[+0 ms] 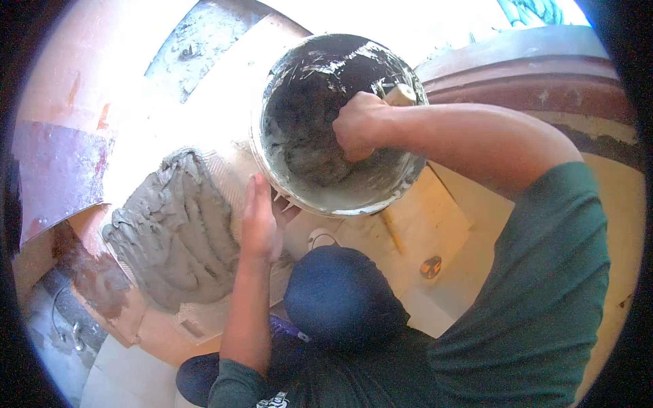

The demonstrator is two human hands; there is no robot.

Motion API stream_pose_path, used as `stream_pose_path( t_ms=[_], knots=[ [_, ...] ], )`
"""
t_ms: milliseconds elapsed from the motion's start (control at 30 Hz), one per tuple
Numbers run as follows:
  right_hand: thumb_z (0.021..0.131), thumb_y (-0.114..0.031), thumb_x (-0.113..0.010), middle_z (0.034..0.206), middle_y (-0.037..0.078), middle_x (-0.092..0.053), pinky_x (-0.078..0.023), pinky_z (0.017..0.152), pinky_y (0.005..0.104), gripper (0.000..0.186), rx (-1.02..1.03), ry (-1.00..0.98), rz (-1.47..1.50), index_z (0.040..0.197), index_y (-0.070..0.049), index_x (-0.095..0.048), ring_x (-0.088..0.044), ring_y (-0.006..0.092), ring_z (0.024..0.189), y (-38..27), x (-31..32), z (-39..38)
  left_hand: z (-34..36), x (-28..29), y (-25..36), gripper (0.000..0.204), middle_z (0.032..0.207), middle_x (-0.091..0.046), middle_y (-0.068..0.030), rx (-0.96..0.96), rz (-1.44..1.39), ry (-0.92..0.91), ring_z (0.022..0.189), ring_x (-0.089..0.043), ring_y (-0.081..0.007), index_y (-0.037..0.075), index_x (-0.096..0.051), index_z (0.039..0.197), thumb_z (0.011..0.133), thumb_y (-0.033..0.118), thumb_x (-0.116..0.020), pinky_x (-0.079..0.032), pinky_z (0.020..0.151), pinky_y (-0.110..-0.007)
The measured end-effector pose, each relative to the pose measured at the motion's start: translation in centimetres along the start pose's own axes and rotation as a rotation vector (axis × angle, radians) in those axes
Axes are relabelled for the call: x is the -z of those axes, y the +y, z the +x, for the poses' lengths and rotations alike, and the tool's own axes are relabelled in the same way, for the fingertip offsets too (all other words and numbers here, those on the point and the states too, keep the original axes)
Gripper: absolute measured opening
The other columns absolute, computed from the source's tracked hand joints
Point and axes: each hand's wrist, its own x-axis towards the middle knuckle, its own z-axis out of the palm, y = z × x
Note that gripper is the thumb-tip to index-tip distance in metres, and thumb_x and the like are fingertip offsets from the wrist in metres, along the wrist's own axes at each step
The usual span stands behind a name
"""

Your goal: The person applies mortar to the back of a tile using a trowel, scooping the material from a bucket and spreading it across the tile surface.

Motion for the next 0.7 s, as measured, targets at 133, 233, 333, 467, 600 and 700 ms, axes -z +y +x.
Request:
stream_pose_path(
  t_ms=[133,233,333,467,600,700],
  knots=[
    [0.077,-0.023,-0.059,0.088,0.021,-0.074,-0.058,0.074,0.0435,0.034,-0.073,-0.012,0.209,0.094,0.000,-0.076,-0.073,0.0355,0.084,-0.9,0.5,-0.5,-0.3,-0.4,0.1,0.048,0.129,-0.054,-0.0117,-0.021,0.100,0.097,0.116,-0.060,-0.0228,0.009,-0.042,0.133,0.108,0.050,-0.035,-0.058,0.094,-0.039],
    [0.078,-0.022,-0.055,0.082,0.021,-0.072,-0.058,0.069,0.0423,0.032,-0.149,-0.242,0.365,0.087,0.003,-0.074,-0.073,0.0327,0.076,-0.7,0.4,0.1,-0.1,-0.2,-0.2,0.048,0.124,-0.055,-0.0115,-0.066,0.066,0.056,0.112,-0.061,-0.0209,0.008,-0.041,0.132,0.108,0.050,-0.037,-0.061,0.089,-0.038],
    [0.080,-0.023,-0.053,0.070,0.016,-0.067,-0.054,0.060,0.0389,0.031,-0.243,-0.266,0.735,0.077,0.003,-0.070,-0.068,0.0277,0.062,-1.0,-0.8,0.8,-0.2,0.0,0.1,0.052,0.137,-0.051,-0.0109,0.008,0.124,0.055,0.121,-0.057,-0.0276,0.012,-0.035,0.142,0.108,0.052,-0.035,-0.054,0.094,-0.049],
    [0.083,-0.026,-0.053,0.066,0.011,-0.062,-0.049,0.053,0.0360,0.031,-0.299,-0.220,1.011,0.074,0.001,-0.067,-0.061,0.0226,0.056,-1.1,-2.0,0.7,-0.1,0.1,0.0,0.046,0.122,-0.056,-0.0100,-0.029,0.089,0.067,0.107,-0.063,-0.0191,0.010,-0.043,0.130,0.107,0.049,-0.039,-0.061,0.086,-0.039],
    [0.086,-0.026,-0.054,0.069,0.008,-0.059,-0.045,0.050,0.0359,0.030,-0.306,-0.240,1.352,0.081,0.002,-0.066,-0.056,0.0202,0.056,-0.7,-3.6,0.5,-0.3,-0.5,0.1,0.047,0.120,-0.056,-0.0093,-0.001,0.115,0.120,0.107,-0.062,-0.0186,0.009,-0.044,0.129,0.107,0.050,-0.039,-0.060,0.087,-0.039],
    [0.089,-0.027,-0.054,0.070,0.008,-0.058,-0.045,0.050,0.0368,0.030,-0.373,-0.260,1.435,0.082,0.000,-0.065,-0.055,0.0204,0.056,-1.0,-4.2,1.1,-0.2,-0.3,-0.2,0.048,0.119,-0.056,-0.0090,-0.021,0.060,0.077,0.108,-0.061,-0.0190,0.009,-0.044,0.129,0.107,0.051,-0.039,-0.059,0.087,-0.039]
  ],
)
